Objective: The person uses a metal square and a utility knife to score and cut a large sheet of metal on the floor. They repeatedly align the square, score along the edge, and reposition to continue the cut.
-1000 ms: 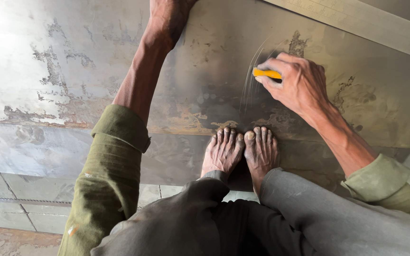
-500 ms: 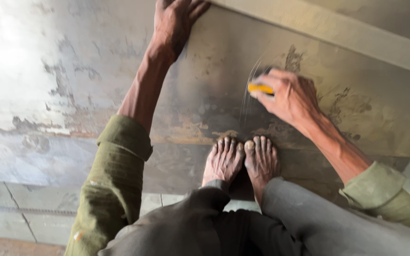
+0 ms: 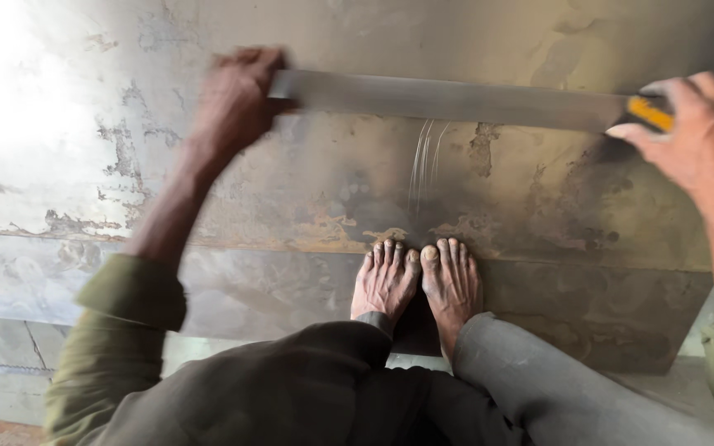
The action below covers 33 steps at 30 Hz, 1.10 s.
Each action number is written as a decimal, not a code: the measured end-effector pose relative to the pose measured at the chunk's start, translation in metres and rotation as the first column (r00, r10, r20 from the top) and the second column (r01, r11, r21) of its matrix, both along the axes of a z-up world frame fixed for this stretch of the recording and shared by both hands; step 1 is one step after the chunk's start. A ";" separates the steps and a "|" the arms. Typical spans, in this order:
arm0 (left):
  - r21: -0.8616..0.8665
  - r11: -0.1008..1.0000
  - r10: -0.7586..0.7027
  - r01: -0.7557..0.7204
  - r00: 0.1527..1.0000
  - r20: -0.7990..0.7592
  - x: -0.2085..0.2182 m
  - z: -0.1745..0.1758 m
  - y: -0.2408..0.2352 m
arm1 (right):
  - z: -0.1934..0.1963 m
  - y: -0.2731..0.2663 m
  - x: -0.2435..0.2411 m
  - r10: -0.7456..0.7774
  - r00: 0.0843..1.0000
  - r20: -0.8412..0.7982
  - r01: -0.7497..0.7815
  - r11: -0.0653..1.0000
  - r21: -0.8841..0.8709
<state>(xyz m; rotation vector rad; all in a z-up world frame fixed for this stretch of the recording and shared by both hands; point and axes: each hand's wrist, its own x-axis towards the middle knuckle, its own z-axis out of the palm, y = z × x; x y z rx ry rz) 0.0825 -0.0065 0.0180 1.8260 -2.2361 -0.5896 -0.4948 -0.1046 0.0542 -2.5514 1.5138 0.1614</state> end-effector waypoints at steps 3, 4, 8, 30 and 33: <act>0.030 0.999 -0.036 0.026 0.925 0.377 0.054 0.002 0.025 | -0.012 0.008 0.022 0.042 0.998 0.035 -0.045 0.994 0.095; 0.066 0.998 -0.043 0.018 0.912 0.409 0.066 0.002 0.036 | -0.018 0.012 0.036 0.019 1.000 0.004 -0.019 0.990 0.139; 0.026 0.999 0.021 -0.031 0.946 0.323 0.088 -0.009 0.071 | -0.010 0.020 0.072 0.090 0.991 0.098 -0.096 0.994 0.058; 0.202 0.967 0.109 -0.156 0.968 0.225 0.098 -0.023 0.053 | 0.005 0.029 0.092 0.114 0.992 0.058 -0.115 0.993 0.010; 0.183 0.973 0.104 -0.137 0.978 0.183 0.096 -0.019 0.054 | 0.005 0.033 0.094 0.102 0.992 0.073 -0.104 0.994 0.019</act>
